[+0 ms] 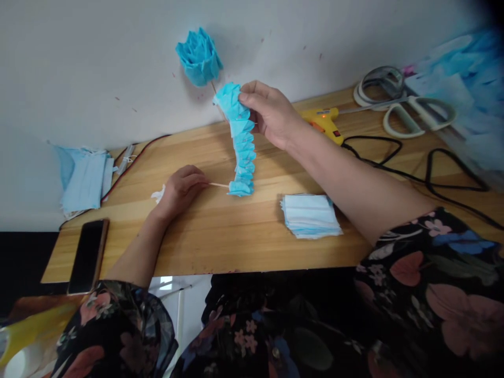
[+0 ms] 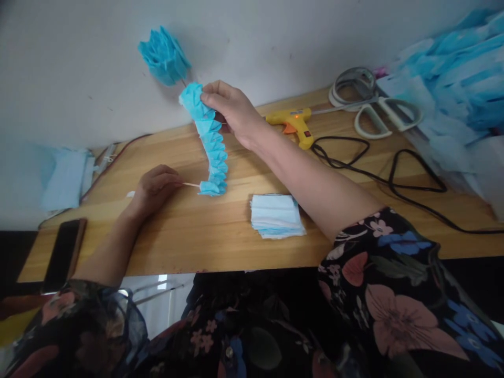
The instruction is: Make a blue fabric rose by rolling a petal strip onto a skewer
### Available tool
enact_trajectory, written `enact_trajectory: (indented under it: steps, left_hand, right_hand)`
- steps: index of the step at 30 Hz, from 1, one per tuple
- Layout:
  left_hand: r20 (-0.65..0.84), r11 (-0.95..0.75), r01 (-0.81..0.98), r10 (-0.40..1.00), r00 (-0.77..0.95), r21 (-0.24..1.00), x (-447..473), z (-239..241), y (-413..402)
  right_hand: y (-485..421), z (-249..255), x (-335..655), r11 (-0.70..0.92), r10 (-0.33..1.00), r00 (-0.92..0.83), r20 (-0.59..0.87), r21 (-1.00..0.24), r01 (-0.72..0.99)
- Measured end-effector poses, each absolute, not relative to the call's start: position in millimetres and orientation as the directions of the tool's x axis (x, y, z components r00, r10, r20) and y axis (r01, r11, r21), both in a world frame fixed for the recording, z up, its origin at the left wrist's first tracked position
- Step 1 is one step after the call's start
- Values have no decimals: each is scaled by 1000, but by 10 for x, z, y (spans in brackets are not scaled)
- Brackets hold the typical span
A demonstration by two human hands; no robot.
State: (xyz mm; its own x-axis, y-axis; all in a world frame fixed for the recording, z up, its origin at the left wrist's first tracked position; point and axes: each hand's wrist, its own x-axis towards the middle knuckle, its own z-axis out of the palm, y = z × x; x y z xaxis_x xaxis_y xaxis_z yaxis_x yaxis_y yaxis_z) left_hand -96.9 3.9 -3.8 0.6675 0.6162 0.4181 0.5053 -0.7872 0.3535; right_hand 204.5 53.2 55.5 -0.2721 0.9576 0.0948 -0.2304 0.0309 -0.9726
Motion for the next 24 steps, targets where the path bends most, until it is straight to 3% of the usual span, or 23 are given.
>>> enact_trajectory:
  steps: [10,24]
  left_hand:
    - [503,-808,533,579,642,251,-984,-40,38]
    - [490,-809,512,584,647,288,-1004,-11,17]
  right_hand:
    - [357,753,1945,128,958,-224,179,-966,-223]
    - [232,858,1943,121,947,-251,202,-945,-304]
